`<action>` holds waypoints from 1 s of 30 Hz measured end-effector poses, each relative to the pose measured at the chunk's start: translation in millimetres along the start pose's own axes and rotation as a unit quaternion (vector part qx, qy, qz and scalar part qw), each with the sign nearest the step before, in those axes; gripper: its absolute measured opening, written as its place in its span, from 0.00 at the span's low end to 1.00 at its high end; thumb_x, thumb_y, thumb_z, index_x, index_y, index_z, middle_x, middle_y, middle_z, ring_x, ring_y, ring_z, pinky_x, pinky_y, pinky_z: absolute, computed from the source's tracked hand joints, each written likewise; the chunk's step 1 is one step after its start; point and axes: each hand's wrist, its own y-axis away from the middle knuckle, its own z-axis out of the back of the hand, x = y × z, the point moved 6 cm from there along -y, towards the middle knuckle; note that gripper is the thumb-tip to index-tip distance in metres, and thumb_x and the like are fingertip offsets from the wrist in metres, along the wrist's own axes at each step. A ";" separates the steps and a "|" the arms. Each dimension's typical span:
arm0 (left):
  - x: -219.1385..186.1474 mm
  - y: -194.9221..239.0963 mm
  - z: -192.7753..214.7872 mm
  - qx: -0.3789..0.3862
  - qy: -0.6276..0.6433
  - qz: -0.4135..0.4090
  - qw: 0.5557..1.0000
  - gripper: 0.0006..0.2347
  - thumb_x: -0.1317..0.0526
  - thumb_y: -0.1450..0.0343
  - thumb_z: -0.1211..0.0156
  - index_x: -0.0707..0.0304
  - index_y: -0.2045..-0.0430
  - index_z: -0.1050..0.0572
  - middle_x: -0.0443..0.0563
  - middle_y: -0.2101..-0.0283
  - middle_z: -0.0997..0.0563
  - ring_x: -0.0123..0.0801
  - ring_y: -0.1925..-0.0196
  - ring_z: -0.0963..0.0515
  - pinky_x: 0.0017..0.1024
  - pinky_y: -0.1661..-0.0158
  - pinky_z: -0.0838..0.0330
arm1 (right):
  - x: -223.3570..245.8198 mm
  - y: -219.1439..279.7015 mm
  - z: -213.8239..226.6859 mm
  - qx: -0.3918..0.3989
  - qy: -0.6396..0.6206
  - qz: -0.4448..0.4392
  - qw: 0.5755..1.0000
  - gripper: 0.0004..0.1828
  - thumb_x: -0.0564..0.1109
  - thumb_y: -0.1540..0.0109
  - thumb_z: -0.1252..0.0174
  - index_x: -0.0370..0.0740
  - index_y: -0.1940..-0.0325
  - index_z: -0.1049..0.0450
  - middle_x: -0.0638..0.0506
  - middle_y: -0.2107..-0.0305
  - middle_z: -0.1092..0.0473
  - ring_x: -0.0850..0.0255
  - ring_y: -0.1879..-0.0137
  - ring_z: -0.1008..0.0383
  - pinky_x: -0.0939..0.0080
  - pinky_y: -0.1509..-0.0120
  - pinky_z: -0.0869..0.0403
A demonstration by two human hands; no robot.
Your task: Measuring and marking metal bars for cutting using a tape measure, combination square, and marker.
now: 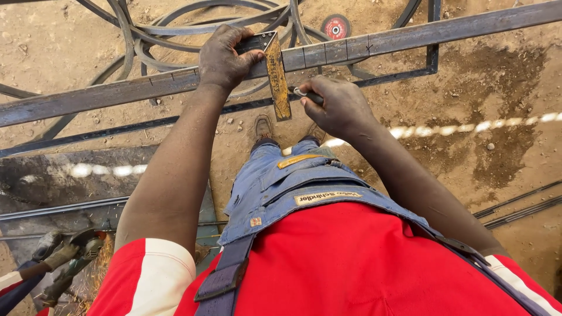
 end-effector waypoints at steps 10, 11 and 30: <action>24.2 11.4 40.8 0.045 0.057 0.050 0.996 0.18 0.59 0.37 0.18 0.54 0.55 0.17 0.48 0.54 0.16 0.34 0.53 0.18 0.30 0.49 0.23 | -16.7 28.0 11.2 -0.090 -0.153 -0.063 0.982 0.12 0.43 0.36 0.39 0.45 0.48 0.22 0.55 0.65 0.22 0.66 0.63 0.24 0.64 0.57 0.26; 24.8 13.1 40.9 0.039 0.047 0.062 0.996 0.17 0.58 0.38 0.18 0.51 0.56 0.16 0.45 0.54 0.16 0.32 0.54 0.18 0.29 0.52 0.24 | -14.7 28.1 9.5 -0.092 -0.165 -0.060 0.980 0.12 0.43 0.36 0.38 0.44 0.48 0.22 0.55 0.64 0.21 0.67 0.61 0.24 0.65 0.56 0.26; 37.5 12.7 30.5 0.011 0.027 -0.003 1.000 0.19 0.52 0.38 0.19 0.51 0.54 0.16 0.43 0.56 0.17 0.35 0.55 0.18 0.32 0.57 0.25 | 23.9 -4.1 7.1 -0.142 -0.148 -0.004 0.979 0.11 0.42 0.36 0.40 0.46 0.49 0.22 0.56 0.62 0.22 0.63 0.61 0.24 0.60 0.58 0.27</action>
